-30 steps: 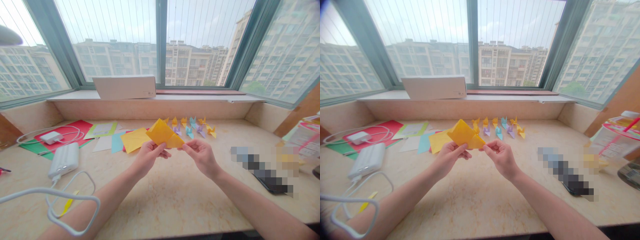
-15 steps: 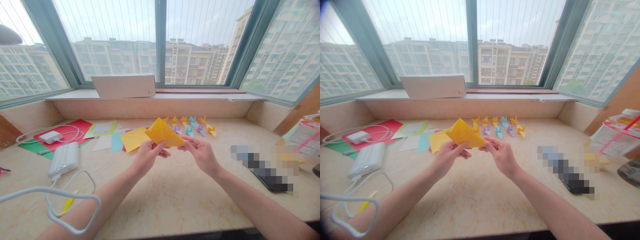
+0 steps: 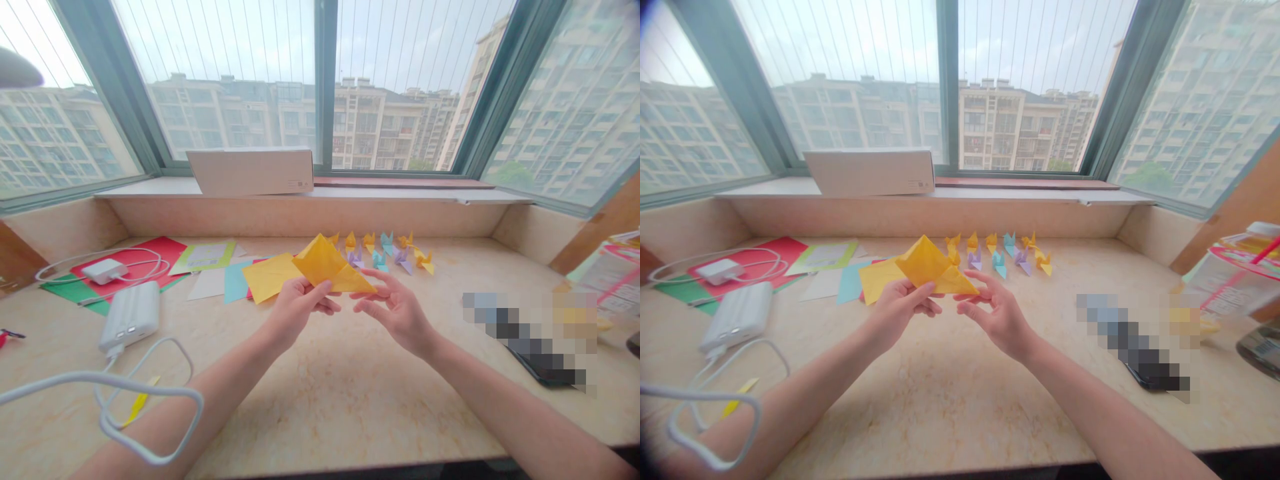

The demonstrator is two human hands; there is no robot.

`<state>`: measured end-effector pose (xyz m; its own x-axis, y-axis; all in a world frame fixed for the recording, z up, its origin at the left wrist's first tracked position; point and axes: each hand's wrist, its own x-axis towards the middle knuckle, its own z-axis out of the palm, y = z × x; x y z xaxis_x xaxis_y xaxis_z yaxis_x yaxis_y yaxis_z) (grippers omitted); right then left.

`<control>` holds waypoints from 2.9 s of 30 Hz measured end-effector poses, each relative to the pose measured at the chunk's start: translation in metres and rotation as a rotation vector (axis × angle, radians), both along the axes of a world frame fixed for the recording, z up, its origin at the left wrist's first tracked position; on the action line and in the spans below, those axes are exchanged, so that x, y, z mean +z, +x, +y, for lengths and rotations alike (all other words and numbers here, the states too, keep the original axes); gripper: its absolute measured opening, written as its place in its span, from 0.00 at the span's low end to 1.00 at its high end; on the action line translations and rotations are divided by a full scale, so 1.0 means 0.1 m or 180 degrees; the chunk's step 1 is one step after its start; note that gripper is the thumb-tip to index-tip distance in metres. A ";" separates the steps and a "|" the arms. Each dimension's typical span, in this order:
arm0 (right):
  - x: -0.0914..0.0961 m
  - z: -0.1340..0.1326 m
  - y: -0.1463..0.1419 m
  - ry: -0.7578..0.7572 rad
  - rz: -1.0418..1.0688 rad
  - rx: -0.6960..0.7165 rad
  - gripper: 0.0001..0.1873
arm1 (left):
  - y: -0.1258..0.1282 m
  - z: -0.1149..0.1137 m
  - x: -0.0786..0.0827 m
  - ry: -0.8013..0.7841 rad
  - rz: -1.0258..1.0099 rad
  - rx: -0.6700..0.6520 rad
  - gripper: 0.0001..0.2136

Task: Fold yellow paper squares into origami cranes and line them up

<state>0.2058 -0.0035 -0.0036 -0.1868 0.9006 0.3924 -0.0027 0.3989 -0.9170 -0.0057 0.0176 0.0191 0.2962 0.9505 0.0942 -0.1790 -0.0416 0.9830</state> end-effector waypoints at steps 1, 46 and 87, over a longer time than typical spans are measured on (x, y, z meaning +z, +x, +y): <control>0.00 0.00 0.00 0.0055 0.0020 -0.0031 0.25 | 0.00 0.01 0.00 -0.0026 -0.0044 -0.0017 0.14; -0.06 -0.02 -0.05 0.0060 -0.0046 -0.0389 0.10 | 0.07 -0.01 -0.08 0.0079 0.0027 0.0092 0.14; 0.01 -0.04 -0.11 -0.0614 0.0320 0.0151 0.20 | 0.10 -0.08 -0.09 0.0022 0.0408 -0.0582 0.16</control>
